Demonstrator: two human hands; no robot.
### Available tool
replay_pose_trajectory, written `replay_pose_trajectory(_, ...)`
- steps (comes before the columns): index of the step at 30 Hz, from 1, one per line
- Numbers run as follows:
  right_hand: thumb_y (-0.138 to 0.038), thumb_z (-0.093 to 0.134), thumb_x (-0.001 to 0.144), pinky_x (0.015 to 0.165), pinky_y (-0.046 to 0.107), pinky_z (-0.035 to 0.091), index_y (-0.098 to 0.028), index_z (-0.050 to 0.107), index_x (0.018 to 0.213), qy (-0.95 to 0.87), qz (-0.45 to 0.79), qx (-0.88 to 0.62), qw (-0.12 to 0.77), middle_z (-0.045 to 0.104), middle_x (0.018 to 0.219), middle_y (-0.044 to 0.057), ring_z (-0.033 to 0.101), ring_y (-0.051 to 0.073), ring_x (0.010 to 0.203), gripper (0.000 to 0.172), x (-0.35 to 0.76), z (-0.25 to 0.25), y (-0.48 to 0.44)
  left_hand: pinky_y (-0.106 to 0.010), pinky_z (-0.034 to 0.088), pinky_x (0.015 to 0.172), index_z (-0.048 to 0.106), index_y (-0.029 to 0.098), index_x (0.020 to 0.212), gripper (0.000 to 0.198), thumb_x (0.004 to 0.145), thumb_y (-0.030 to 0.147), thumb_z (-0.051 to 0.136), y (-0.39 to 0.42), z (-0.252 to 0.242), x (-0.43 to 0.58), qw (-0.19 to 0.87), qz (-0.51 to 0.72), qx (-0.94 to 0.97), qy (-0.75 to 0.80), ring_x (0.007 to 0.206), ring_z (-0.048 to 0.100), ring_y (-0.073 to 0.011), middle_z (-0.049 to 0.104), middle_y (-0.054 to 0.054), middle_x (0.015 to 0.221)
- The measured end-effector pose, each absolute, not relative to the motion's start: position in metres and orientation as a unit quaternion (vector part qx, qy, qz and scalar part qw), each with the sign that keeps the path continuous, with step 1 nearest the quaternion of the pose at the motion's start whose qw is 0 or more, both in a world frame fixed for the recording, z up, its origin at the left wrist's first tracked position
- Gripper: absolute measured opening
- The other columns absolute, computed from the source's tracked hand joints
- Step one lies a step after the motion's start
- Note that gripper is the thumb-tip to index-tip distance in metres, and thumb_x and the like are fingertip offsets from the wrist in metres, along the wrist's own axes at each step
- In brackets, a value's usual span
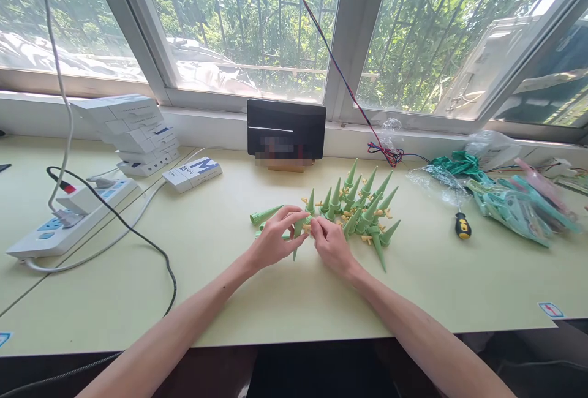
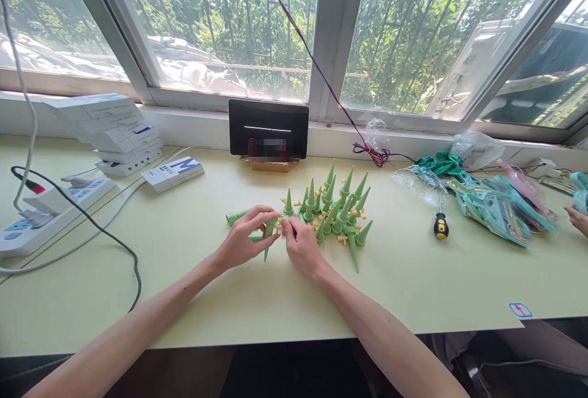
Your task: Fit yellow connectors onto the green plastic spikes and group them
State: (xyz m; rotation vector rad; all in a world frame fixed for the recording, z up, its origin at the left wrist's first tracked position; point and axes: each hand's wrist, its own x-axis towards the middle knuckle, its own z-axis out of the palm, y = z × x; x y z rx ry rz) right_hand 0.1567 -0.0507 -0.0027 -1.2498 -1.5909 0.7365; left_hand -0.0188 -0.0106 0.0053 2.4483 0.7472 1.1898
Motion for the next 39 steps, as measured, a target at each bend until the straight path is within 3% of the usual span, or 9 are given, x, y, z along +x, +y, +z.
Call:
replay_pose_trajectory(11,-0.057,0.034,0.101,0.050,0.028,0.032,-0.022,0.042,0.062,-0.629,0.340,-0.515,0.472,0.041,0.052,-0.003,0.039,0.013,0.048,0.053,0.156,-0.002,-0.050,-0.025,0.060,0.067,0.056,0.026,0.131,0.040,0.091,0.020,0.060,-0.012,0.007,-0.018,0.163,0.419,0.857,0.252,0.069,0.059,-0.0071,0.060,-0.008,0.117)
replay_pose_trajectory(21,-0.056,0.041,0.099,0.050,0.027,0.034,-0.023,0.050,0.080,-0.656,0.362,-0.487,0.448,0.046,0.061,-0.003,0.041,0.013,0.049,0.040,0.155,0.003,-0.052,-0.023,0.062,0.066,0.060,0.023,0.124,0.035,0.089,0.020,0.062,-0.011,0.008,-0.017,0.192,0.440,0.834,0.271,0.079,0.065,-0.0103,0.061,-0.008,0.115)
replay_pose_trajectory(30,-0.046,0.038,0.102,0.054,0.028,0.028,-0.022,0.039,0.071,-0.694,0.301,-0.482,0.443,0.039,0.060,-0.004,0.033,0.013,0.054,0.039,0.158,-0.006,-0.047,-0.023,0.061,0.065,0.062,0.023,0.121,0.033,0.088,0.021,0.064,-0.013,0.010,-0.016,0.238,0.435,0.823,0.278,0.068,0.057,-0.0058,0.060,-0.007,0.113)
replay_pose_trajectory(39,-0.044,0.034,0.102,0.054,0.030,0.022,-0.023,0.030,0.066,-0.714,0.270,-0.482,0.430,0.034,0.059,-0.003,0.027,0.014,0.056,0.042,0.160,-0.009,-0.044,-0.024,0.061,0.069,0.061,0.022,0.122,0.032,0.090,0.021,0.062,-0.012,0.009,-0.017,0.242,0.420,0.832,0.269,0.074,0.058,-0.0075,0.060,-0.008,0.115)
